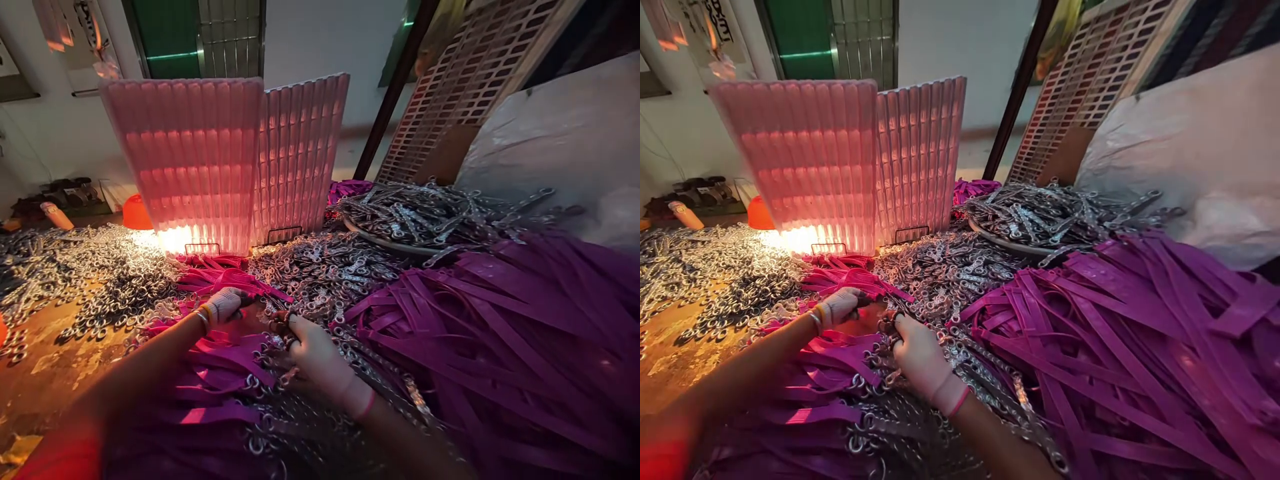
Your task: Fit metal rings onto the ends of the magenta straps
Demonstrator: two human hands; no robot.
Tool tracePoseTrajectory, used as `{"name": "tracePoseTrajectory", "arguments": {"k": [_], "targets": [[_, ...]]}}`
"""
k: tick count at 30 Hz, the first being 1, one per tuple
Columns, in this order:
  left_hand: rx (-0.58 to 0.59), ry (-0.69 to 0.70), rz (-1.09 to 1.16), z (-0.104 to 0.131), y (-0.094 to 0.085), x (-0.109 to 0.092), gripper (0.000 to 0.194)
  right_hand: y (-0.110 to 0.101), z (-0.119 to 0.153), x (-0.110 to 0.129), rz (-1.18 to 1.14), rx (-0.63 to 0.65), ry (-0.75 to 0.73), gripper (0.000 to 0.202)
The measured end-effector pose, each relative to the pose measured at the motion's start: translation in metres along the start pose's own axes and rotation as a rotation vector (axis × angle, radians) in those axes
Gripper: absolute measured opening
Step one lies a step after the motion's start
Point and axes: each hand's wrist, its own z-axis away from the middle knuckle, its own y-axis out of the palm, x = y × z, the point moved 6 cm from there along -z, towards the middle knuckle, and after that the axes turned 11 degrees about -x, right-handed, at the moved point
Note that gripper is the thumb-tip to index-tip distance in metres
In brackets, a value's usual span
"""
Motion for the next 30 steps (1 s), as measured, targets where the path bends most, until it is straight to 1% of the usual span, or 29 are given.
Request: {"name": "tracePoseTrajectory", "arguments": {"k": [3,5,9,12,13,14,16,17,18,19,22,24,27,30], "targets": [[0.033,-0.042,0.084,0.025,-0.012,-0.011,0.034,0.0,-0.005,0.015,-0.03,0.004,-0.019,0.04],[0.05,-0.044,0.145,0.047,-0.016,-0.018,0.037,0.0,-0.008,0.025,0.046,0.021,-0.022,0.034],[0.114,-0.004,0.221,0.095,-0.015,-0.026,0.037,0.001,-0.006,0.049,0.272,0.058,-0.101,0.03],[0.152,0.007,0.156,0.118,-0.013,-0.029,0.036,0.004,0.003,0.063,0.367,0.095,-0.156,0.029],[0.162,0.042,0.096,0.122,-0.013,-0.031,0.033,0.004,0.006,0.067,0.392,0.103,-0.171,0.028],[0.164,0.115,0.021,0.125,-0.013,-0.034,0.029,0.005,0.01,0.069,0.412,0.109,-0.184,0.027],[0.14,0.319,-0.142,0.127,-0.014,-0.041,0.019,0.007,0.015,0.072,0.44,0.121,-0.187,0.026],[0.13,0.397,-0.2,0.128,-0.014,-0.043,0.016,0.007,0.017,0.072,0.447,0.125,-0.176,0.027],[0.135,0.422,-0.228,0.129,-0.014,-0.041,0.014,0.007,0.019,0.072,0.448,0.128,-0.159,0.028],[0.146,0.39,-0.225,0.129,-0.014,-0.036,0.014,0.007,0.02,0.071,0.448,0.135,-0.136,0.029],[0.156,0.16,-0.088,0.132,-0.014,-0.018,0.022,0.008,0.023,0.071,0.423,0.214,-0.122,0.031],[0.126,0.097,0.013,0.137,-0.015,-0.014,0.029,0.008,0.023,0.073,0.423,0.273,-0.131,0.03],[0.106,0.129,0.033,0.146,-0.014,-0.017,0.031,0.01,0.024,0.073,0.476,0.305,-0.103,0.029],[0.12,0.205,-0.057,0.15,-0.012,-0.021,0.026,0.02,0.03,0.071,0.487,0.353,-0.161,0.026]]}}
